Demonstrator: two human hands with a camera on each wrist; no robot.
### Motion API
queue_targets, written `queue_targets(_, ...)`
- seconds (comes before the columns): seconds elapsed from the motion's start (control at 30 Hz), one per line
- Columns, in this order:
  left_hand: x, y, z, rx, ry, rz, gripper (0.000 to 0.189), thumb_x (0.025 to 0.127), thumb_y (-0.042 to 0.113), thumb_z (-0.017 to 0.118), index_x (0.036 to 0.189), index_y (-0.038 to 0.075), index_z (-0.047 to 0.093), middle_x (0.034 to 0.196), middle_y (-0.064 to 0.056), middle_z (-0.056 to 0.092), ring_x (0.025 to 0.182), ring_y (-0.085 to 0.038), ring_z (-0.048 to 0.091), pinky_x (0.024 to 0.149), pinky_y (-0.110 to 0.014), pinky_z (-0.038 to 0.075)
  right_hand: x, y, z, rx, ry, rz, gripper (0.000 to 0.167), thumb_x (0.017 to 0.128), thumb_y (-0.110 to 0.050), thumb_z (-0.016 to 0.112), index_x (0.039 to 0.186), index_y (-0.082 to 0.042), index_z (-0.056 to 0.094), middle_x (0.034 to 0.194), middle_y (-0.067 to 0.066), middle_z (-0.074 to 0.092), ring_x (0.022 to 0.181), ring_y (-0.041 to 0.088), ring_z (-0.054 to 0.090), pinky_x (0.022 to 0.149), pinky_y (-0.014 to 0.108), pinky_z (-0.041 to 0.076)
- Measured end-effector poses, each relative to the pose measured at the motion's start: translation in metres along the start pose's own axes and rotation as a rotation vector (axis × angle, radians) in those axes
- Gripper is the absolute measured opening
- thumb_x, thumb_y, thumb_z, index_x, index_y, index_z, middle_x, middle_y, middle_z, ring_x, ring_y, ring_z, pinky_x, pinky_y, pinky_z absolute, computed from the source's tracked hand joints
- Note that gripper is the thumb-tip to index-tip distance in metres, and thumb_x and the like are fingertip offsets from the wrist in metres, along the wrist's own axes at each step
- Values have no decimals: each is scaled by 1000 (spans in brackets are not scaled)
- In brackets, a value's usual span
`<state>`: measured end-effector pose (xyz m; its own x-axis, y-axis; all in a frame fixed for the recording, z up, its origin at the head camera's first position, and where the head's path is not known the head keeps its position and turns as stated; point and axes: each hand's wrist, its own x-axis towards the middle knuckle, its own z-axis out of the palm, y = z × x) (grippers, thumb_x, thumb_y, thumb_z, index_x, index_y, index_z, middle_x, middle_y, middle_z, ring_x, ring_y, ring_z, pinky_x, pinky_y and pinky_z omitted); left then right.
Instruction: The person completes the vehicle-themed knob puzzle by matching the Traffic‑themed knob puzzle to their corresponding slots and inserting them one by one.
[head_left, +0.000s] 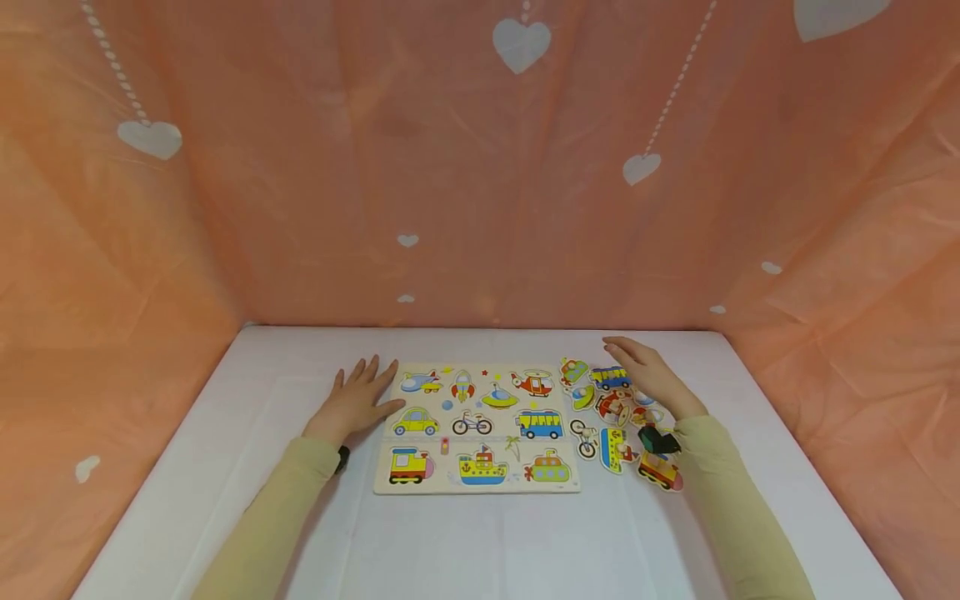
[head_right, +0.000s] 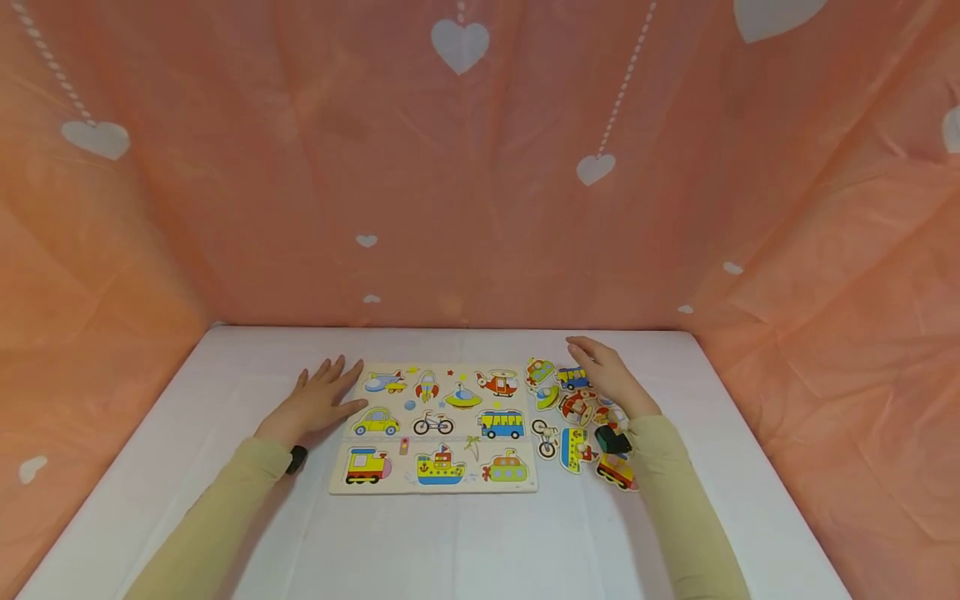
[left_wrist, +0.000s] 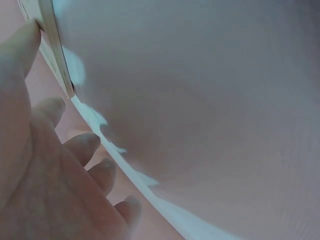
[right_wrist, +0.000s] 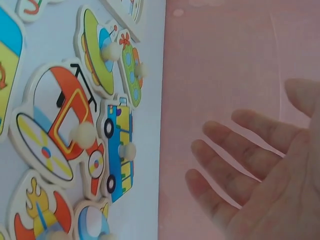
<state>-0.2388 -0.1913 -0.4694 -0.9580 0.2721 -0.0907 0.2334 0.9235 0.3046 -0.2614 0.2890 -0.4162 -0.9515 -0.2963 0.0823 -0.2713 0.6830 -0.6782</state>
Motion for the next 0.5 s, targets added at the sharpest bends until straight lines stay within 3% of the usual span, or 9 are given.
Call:
queue_targets(0.23, -1, 1, 0, 1, -12, -1, 76, 93, 51, 56, 152, 13, 27, 154, -27, 16, 139, -48, 10, 109, -65, 3, -8, 13, -6, 40, 24, 9, 49, 106, -29, 33, 139, 6, 42, 131, 28, 51, 122, 44, 45, 101, 60, 32)
queue_targets(0.5, -3, 1, 4, 1, -31, -20, 74, 93, 52, 55, 152, 14, 29, 154, -26, 16, 139, -48, 13, 108, -66, 7, -20, 25, -14, 92, 13, 55, 51, 106, -31, 31, 139, 7, 40, 133, 30, 48, 124, 47, 42, 97, 64, 35)
